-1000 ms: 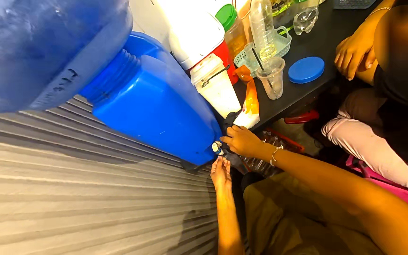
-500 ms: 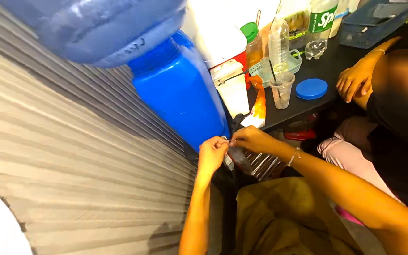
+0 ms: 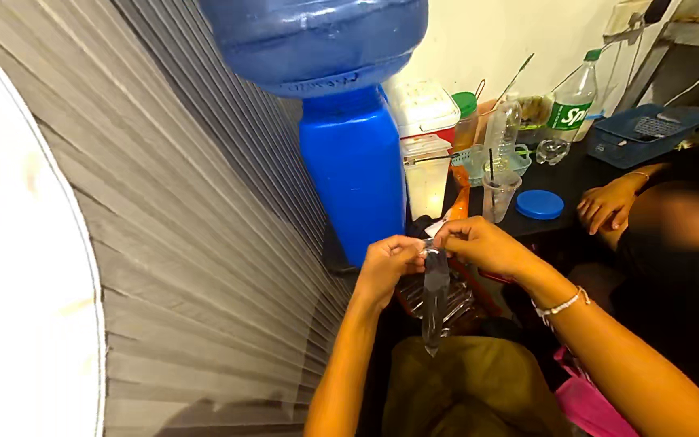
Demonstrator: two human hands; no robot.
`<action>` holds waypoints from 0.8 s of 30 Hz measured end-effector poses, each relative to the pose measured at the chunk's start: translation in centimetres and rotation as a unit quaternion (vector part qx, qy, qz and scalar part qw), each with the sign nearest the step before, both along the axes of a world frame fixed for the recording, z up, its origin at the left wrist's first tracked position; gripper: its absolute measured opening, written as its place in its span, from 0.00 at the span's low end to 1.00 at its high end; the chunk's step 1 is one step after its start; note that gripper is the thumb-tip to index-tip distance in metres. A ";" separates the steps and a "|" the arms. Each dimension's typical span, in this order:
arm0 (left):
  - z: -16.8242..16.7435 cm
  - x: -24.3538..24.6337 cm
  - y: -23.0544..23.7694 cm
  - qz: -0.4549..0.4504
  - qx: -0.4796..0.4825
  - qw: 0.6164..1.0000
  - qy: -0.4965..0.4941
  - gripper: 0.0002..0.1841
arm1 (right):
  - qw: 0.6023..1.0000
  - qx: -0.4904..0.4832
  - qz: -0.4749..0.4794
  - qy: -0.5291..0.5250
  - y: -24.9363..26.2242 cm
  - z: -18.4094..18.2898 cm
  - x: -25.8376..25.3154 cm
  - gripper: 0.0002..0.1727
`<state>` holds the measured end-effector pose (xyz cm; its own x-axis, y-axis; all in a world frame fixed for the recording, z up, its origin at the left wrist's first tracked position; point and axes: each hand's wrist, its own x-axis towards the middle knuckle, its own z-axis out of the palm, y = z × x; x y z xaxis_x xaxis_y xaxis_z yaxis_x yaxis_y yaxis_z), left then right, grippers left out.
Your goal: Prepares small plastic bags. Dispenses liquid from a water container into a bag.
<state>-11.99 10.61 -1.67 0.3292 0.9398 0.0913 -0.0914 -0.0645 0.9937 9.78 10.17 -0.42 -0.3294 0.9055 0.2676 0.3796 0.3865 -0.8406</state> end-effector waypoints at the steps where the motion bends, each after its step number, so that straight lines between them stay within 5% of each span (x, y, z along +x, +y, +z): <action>1: -0.9 -0.1 0.0 0.001 -0.019 1.000 -0.016 0.05 | 1.000 -0.019 -0.017 -0.012 0.2 -0.4 -0.3 0.11; 8: -6.9 -0.3 1.5 0.030 -0.105 0.993 -0.037 0.04 | 0.987 0.044 -0.105 -0.117 2.8 -5.6 -3.9 0.10; 15: -14.7 -1.2 4.4 0.105 -0.171 0.973 -0.113 0.08 | 0.970 -0.111 -0.076 -0.203 6.8 -9.1 -5.5 0.17; 24: -16.7 -1.6 6.4 0.135 -0.208 0.957 -0.148 0.10 | 0.959 -0.176 -0.095 -0.202 11.6 -12.5 -8.8 0.16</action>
<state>-13.63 16.96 -18.38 0.0866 0.9621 -0.2585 -0.4090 0.2710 0.8714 0.93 21.79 -12.92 -0.1626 0.9699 -0.1814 0.7375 -0.0027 -0.6754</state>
